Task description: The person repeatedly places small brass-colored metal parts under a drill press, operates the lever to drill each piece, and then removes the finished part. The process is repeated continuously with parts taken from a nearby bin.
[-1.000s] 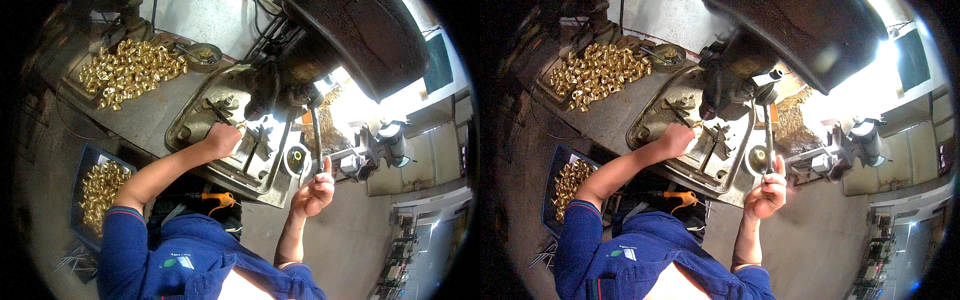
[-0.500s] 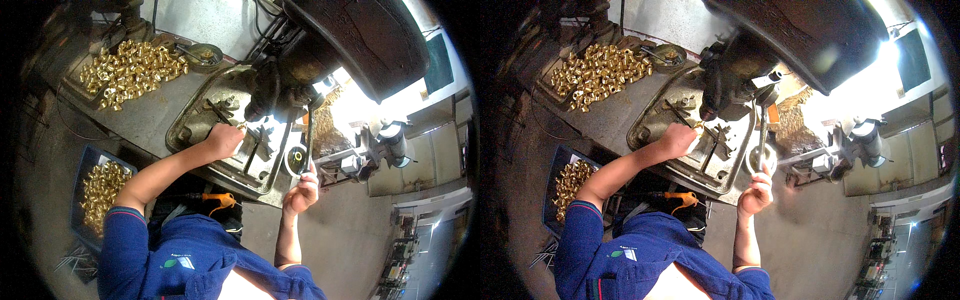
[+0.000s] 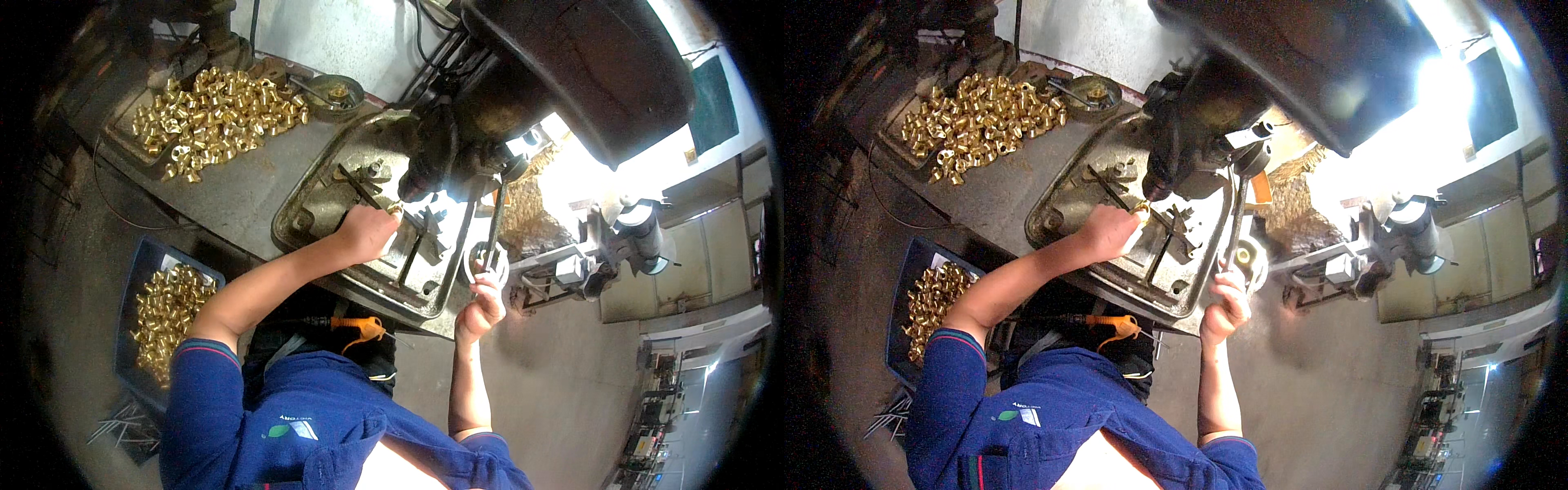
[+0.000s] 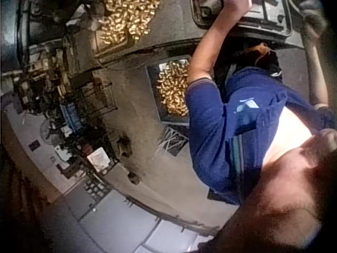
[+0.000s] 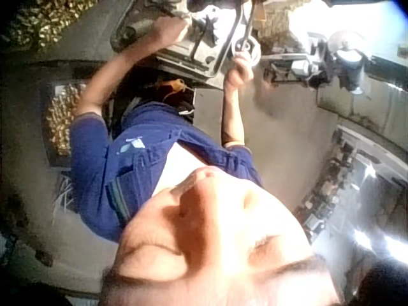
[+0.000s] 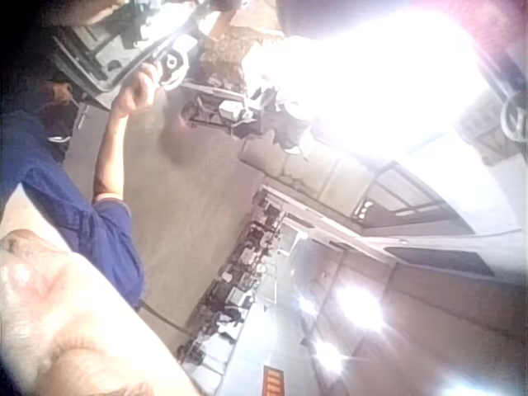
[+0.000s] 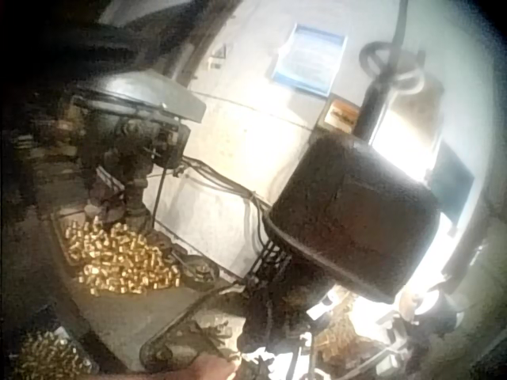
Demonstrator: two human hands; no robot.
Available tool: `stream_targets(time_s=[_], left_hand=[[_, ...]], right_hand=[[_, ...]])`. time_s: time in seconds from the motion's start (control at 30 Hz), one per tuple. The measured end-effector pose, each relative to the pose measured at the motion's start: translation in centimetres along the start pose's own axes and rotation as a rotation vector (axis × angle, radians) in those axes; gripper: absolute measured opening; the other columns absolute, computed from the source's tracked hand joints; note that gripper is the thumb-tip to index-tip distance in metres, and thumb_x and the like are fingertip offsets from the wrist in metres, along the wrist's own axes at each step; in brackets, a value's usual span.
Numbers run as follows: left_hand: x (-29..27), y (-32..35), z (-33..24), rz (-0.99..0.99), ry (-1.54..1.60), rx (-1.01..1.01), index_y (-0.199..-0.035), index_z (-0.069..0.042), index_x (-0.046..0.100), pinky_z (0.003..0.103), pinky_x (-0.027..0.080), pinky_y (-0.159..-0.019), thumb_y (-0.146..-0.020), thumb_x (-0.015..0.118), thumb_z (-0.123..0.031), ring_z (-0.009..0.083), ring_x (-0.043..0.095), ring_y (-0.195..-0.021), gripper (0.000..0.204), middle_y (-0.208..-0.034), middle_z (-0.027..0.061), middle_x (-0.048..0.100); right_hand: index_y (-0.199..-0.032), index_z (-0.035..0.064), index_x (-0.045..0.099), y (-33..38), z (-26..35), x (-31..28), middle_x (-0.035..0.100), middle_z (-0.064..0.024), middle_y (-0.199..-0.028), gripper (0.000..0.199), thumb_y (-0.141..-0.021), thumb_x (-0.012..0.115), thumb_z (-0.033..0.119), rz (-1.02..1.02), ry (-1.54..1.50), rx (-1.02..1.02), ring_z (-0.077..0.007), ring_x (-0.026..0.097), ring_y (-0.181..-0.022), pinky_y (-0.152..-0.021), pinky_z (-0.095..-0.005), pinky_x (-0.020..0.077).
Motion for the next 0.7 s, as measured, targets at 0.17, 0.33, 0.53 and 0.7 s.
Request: stream_targets(time_s=[0.17, 0.33, 0.53, 0.7], left_hand=[[-0.3, 0.1, -0.2, -0.017, -0.009, 0.012, -0.076, -0.003, 0.058, 0.039, 0.048, -0.053, -0.063, 0.063, -0.012, 0.0278, 0.062, -0.061, 0.017, -0.064, 0.0132, 0.06], [-0.6, 0.1, -0.2, 0.052, -0.003, 0.0, -0.073, -0.002, 0.058, 0.04, 0.049, -0.054, -0.063, 0.063, -0.01, 0.0288, 0.063, -0.062, 0.014, -0.065, 0.0149, 0.061], [-0.6, 0.2, -0.3, 0.004, 0.012, 0.023, -0.07, -0.001, 0.058, 0.041, 0.049, -0.055, -0.063, 0.062, -0.008, 0.0298, 0.063, -0.062, 0.012, -0.064, 0.0159, 0.06], [-0.8, 0.1, -0.4, 0.109, 0.006, 0.012, -0.067, 0.0, 0.058, 0.04, 0.05, -0.054, -0.063, 0.061, -0.006, 0.0298, 0.063, -0.063, 0.008, -0.065, 0.0162, 0.061]], right_hand=[[-0.078, -0.0075, 0.058, -0.8, 0.9, 0.1, 0.058, -0.0192, -0.09, 0.034, -0.049, 0.04, -0.003, 0.051, -0.052, 0.025, -0.0319, 0.053, -0.099, -0.092, -0.0431, 0.0364], [-0.077, -0.0071, 0.06, -2.6, 4.2, 0.6, 0.062, -0.0173, -0.088, 0.038, -0.046, 0.038, -0.003, 0.062, -0.019, 0.123, -0.0244, 0.057, -0.09, -0.087, -0.0336, 0.0397], [-0.075, -0.0091, 0.057, -3.7, 6.2, 0.3, 0.059, -0.0198, -0.085, 0.037, -0.044, 0.036, -0.003, 0.09, 0.065, 0.116, -0.0266, 0.057, -0.085, -0.084, -0.0339, 0.0412], [-0.072, -0.0087, 0.056, -4.5, 8.0, 0.8, 0.058, -0.0195, -0.083, 0.034, -0.045, 0.035, -0.004, 0.138, 0.182, 0.06, -0.0261, 0.058, -0.081, -0.079, -0.0345, 0.0435]])
Point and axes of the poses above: each hand's wrist, its own y-axis away from the middle knuckle, its own x-axis out of the palm, z = x × y, the point moved 4 cm from there along -y, towards the middle knuckle
